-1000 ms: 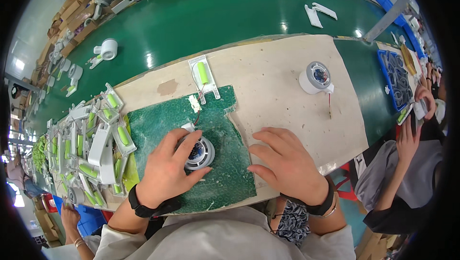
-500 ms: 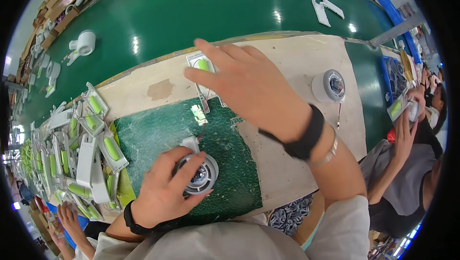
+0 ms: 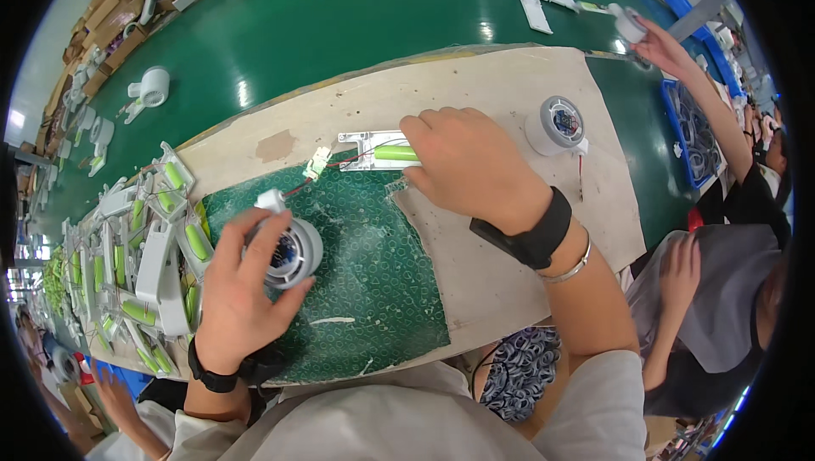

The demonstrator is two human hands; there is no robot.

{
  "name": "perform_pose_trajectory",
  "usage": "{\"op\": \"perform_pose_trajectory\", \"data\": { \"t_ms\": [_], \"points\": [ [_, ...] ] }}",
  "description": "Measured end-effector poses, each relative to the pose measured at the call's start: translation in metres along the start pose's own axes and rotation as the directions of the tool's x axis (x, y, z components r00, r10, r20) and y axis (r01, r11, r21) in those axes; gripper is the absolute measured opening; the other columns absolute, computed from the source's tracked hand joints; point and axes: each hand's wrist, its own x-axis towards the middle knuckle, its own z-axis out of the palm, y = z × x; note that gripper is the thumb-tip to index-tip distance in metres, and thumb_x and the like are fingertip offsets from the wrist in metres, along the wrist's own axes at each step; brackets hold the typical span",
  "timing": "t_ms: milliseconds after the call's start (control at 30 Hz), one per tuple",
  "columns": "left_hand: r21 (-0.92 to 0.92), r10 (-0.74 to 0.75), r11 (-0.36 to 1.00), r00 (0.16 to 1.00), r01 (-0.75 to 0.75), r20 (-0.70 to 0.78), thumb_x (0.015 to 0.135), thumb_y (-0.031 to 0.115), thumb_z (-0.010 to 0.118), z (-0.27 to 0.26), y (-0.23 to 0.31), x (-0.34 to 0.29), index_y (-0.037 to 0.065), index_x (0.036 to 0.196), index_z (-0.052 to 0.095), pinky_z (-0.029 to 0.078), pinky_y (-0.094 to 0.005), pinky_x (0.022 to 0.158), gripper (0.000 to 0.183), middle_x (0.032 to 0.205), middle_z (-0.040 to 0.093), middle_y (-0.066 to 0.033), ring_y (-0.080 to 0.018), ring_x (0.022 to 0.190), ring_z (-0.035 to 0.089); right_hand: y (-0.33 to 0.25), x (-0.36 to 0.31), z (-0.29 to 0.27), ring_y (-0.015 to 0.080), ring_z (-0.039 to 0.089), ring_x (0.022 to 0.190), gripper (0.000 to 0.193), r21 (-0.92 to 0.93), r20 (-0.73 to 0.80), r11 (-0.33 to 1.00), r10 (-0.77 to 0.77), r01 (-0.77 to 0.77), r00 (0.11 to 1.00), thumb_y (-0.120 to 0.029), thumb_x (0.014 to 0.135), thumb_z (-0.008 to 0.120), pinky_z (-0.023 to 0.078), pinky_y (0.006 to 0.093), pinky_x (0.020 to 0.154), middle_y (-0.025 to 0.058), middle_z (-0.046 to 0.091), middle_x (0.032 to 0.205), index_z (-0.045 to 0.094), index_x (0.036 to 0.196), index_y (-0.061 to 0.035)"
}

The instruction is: The recorder is assembling electronic fan or heater components by connecting internal wiring to a small circuit board and inserting batteries into plastic housings on a factory assembly line.

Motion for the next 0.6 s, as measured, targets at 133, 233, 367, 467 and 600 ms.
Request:
{"op": "perform_pose_trajectory", "data": {
  "t_ms": [133, 233, 367, 467, 600],
  "points": [
    [0.103, 0.000, 0.995, 0.998, 0.007, -0.062, 0.057, 0.006, 0.073, -0.012, 0.008, 0.005, 0.006, 0.114, 0.050, 0.048, -0.0357, 0.074, 0.061, 0.108, 0.048, -0.0142, -0.0314, 0.090, 0.055, -0.008, -0.011, -0.004, 0.0286, 0.054, 0.075, 0.024, 0.099, -0.080, 0.995, 0.039, -0.031, 0.996, -0.015, 0.068, 0.065, 0.044, 0.0379, 0.065, 0.0115, 0.054, 0.075, 0.051, 0.083, -0.0019],
    [0.225, 0.049, 0.974, 0.998, -0.039, -0.040, 0.059, 0.007, 0.070, -0.026, 0.011, 0.015, 0.008, 0.113, 0.050, 0.048, -0.0359, 0.071, 0.058, 0.108, 0.049, -0.0132, -0.0313, 0.089, 0.055, -0.009, -0.010, -0.007, 0.0292, 0.054, 0.072, 0.024, 0.156, -0.149, 0.988, 0.017, 0.007, 0.989, -0.014, 0.068, 0.064, 0.045, 0.0390, 0.063, 0.0132, 0.054, 0.077, 0.051, 0.083, -0.0012],
    [0.357, 0.158, 0.922, 0.987, -0.151, 0.010, 0.060, 0.009, 0.068, -0.036, 0.014, 0.052, 0.008, 0.112, 0.051, 0.047, -0.0371, 0.068, 0.054, 0.103, 0.051, -0.0134, -0.0324, 0.083, 0.056, 0.000, 0.004, -0.005, 0.0312, 0.056, 0.069, 0.023, 0.172, -0.146, 0.983, 0.083, -0.057, 0.986, -0.014, 0.069, 0.063, 0.047, 0.0399, 0.061, 0.0163, 0.053, 0.080, 0.052, 0.083, 0.0010],
    [0.431, 0.217, 0.883, 0.976, -0.188, -0.019, 0.061, 0.011, 0.066, -0.035, 0.010, 0.098, 0.007, 0.110, 0.051, 0.048, -0.0372, 0.068, 0.051, 0.099, 0.052, -0.0117, -0.0314, 0.081, 0.056, 0.016, 0.041, 0.011, 0.0334, 0.059, 0.068, 0.017, 0.004, -0.157, 0.983, 0.184, -0.186, 0.970, -0.011, 0.072, 0.056, 0.049, 0.0404, 0.060, 0.0193, 0.054, 0.083, 0.055, 0.082, 0.0027],
    [0.567, 0.178, 0.809, 0.984, -0.155, 0.016, 0.063, 0.014, 0.063, -0.031, -0.026, 0.170, 0.010, 0.110, 0.053, 0.048, -0.0374, 0.070, 0.048, 0.097, 0.053, -0.0109, -0.0299, 0.085, 0.057, 0.027, 0.099, 0.028, 0.0318, 0.060, 0.070, 0.013, 0.031, -0.275, 0.959, 0.281, -0.283, 0.920, -0.009, 0.072, 0.051, 0.049, 0.0415, 0.061, 0.0177, 0.058, 0.083, 0.056, 0.081, 0.0006]
  ]
}}
